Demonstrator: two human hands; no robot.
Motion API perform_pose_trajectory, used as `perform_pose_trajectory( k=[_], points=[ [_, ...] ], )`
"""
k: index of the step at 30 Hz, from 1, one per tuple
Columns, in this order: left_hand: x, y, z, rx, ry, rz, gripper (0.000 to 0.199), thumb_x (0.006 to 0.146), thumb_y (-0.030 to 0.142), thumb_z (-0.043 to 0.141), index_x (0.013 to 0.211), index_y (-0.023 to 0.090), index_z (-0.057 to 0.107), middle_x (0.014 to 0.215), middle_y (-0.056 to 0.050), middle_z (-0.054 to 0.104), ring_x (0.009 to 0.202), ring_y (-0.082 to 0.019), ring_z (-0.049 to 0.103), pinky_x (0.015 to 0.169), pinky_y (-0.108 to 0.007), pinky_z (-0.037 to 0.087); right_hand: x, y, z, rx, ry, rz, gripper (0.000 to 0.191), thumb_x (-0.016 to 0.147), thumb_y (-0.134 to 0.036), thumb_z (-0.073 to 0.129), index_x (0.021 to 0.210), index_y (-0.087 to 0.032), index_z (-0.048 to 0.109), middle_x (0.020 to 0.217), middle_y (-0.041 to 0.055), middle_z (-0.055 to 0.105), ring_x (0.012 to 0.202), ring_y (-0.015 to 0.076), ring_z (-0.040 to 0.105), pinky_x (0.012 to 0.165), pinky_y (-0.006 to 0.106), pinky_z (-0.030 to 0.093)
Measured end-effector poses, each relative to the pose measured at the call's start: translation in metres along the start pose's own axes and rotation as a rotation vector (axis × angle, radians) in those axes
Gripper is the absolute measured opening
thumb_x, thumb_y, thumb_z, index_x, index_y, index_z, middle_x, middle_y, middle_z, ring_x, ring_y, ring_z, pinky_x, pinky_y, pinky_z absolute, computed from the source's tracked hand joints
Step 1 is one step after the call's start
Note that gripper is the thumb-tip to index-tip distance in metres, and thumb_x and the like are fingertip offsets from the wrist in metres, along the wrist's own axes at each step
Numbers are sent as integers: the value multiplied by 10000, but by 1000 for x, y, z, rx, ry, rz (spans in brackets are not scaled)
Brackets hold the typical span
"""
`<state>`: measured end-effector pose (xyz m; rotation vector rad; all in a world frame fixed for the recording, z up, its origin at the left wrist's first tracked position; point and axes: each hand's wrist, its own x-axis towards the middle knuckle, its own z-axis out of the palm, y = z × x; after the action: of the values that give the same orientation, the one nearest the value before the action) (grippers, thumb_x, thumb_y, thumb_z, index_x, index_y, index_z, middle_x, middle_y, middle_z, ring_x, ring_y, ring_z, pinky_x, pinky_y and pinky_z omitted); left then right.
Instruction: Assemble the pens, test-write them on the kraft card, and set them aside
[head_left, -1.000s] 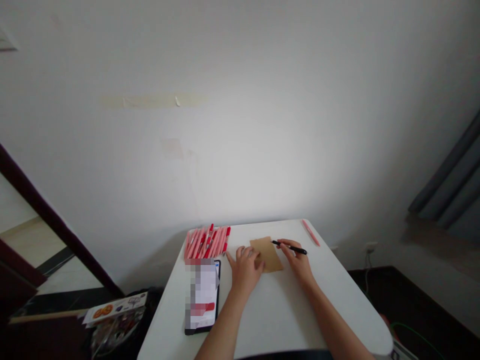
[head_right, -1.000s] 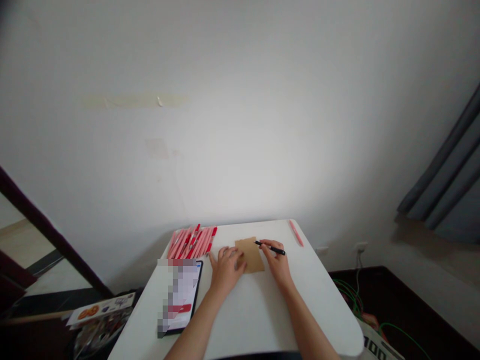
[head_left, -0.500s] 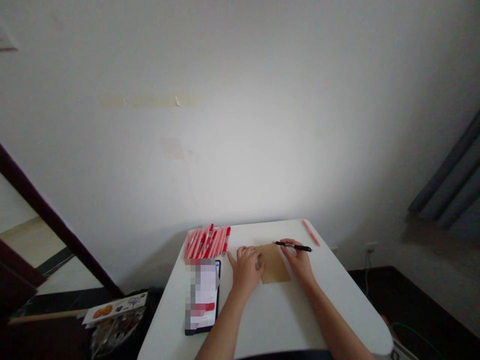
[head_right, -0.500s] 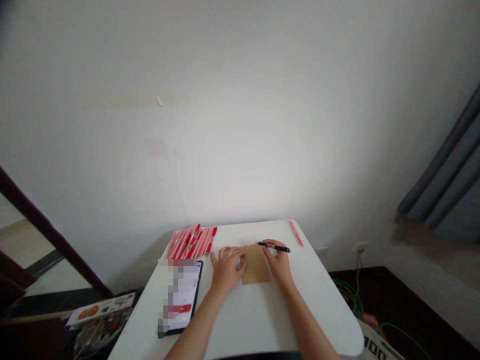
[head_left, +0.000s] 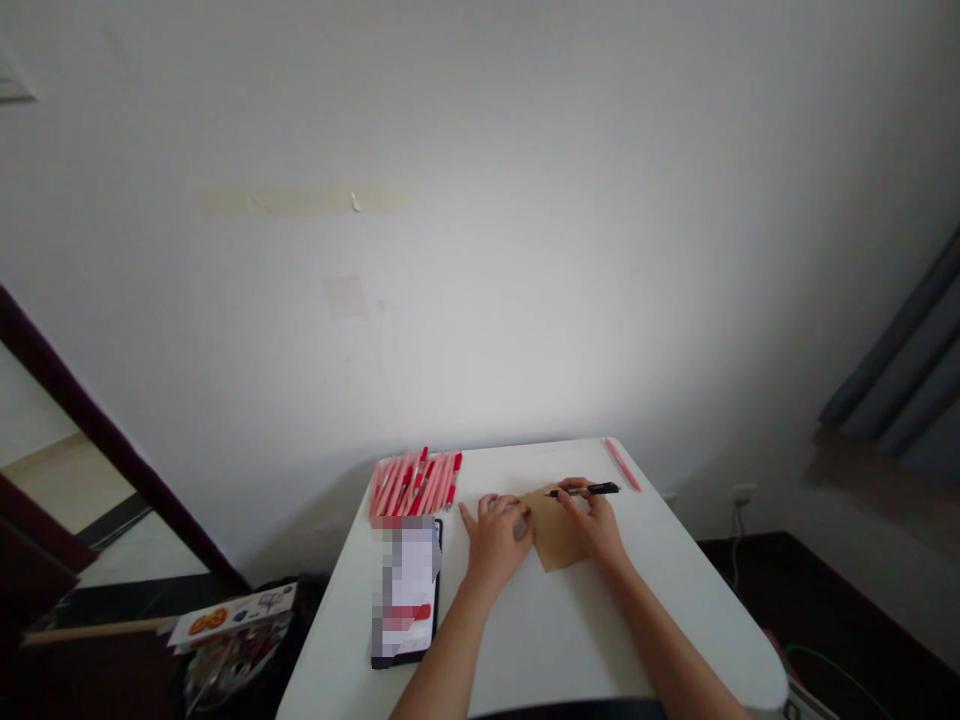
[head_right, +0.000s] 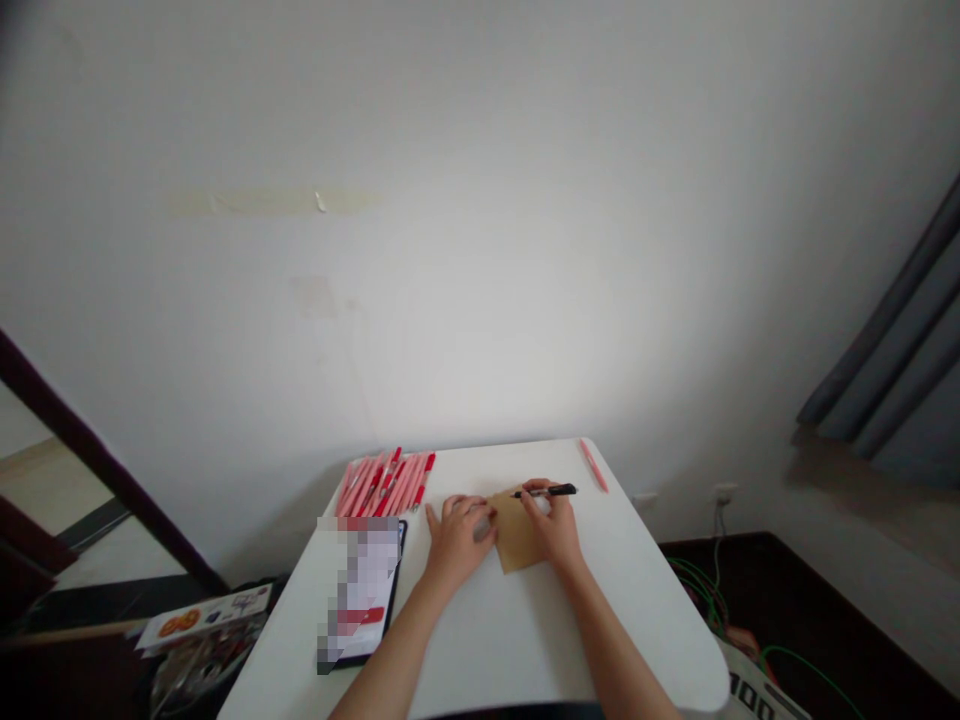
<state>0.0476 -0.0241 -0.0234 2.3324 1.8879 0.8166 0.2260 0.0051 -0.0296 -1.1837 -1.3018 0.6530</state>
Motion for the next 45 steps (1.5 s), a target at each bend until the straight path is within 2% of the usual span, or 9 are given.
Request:
perform_pose_trajectory(
  k=[6, 9, 12, 16, 20, 24, 30, 37, 45],
  points=[
    [1, -3, 3, -10, 3, -22, 366, 764, 399, 640, 1124, 353, 599, 1203, -11, 632, 1240, -299, 418, 1052, -751, 119, 0, 4, 6, -28, -18, -52, 246, 721, -435, 657, 835, -227, 718, 933, 74, 677, 939, 264, 590, 916, 440, 432],
    [1, -3, 3, 8, 22, -51, 425, 749, 429, 651, 1162, 345, 593, 1307, -38, 569, 1277, -323, 383, 1054, -751, 111, 4, 7, 6, -49, -19, -63, 199, 695, -389, 669, 819, -246, 731, 911, 61, 680, 940, 262, 584, 915, 445, 437],
    [1, -3, 2, 50, 25, -75, 418, 731, 467, 662, 1133, 361, 626, 1400, -43, 484, 1313, -348, 339, 1059, -752, 47, 10, 7, 5, -59, -21, -55, 184, 669, -363, 673, 795, -240, 727, 898, 60, 689, 923, 261, 595, 901, 443, 448],
    [1, -2, -1, 79, -10, -120, 429, 710, 538, 656, 1119, 408, 633, 1449, -33, 425, 1357, -351, 282, 1052, -752, 0, 18, -2, 6, -60, -141, 15, 243, 689, -365, 630, 850, -195, 695, 853, 64, 706, 847, 239, 642, 831, 391, 483],
    [1, 0, -5, 95, -40, -169, 421, 723, 590, 612, 1116, 442, 630, 1479, -25, 385, 1383, -346, 245, 1043, -750, -14, 23, -10, 11, -171, -222, -17, 226, 743, -389, 567, 790, -195, 672, 804, 65, 707, 789, 222, 653, 770, 344, 488],
    [2, 0, -5, 116, -31, -177, 407, 748, 613, 564, 1124, 469, 620, 1489, -12, 375, 1393, -344, 231, 1038, -752, -17, 25, -8, 18, -265, -226, -90, 229, 788, -366, 524, 730, -193, 661, 834, 81, 696, 804, 215, 643, 751, 322, 483],
    [2, -1, -7, 131, -58, -188, 497, 721, 660, 566, 1182, 475, 585, 1526, -3, 318, 1408, -359, 197, 1049, -743, -19, 22, 5, 26, -270, -215, -151, 222, 802, -360, 523, 763, -191, 661, 860, 78, 694, 844, 213, 634, 799, 328, 481],
    [2, -2, -9, 150, -82, -199, 508, 733, 694, 517, 1207, 514, 546, 1553, 15, 269, 1427, -373, 155, 1027, -759, -55, 20, 10, 26, -275, -188, -205, 201, 780, -371, 579, 796, -197, 678, 878, 77, 694, 881, 220, 630, 827, 346, 482],
    [1, -5, -7, 137, -93, -200, 527, 728, 714, 505, 1222, 528, 524, 1562, 23, 246, 1440, -368, 121, 1025, -762, -46, 20, 12, 26, -304, -231, -214, 211, 806, -372, 549, 836, -201, 669, 919, 76, 685, 942, 233, 613, 895, 384, 459]
  ],
)
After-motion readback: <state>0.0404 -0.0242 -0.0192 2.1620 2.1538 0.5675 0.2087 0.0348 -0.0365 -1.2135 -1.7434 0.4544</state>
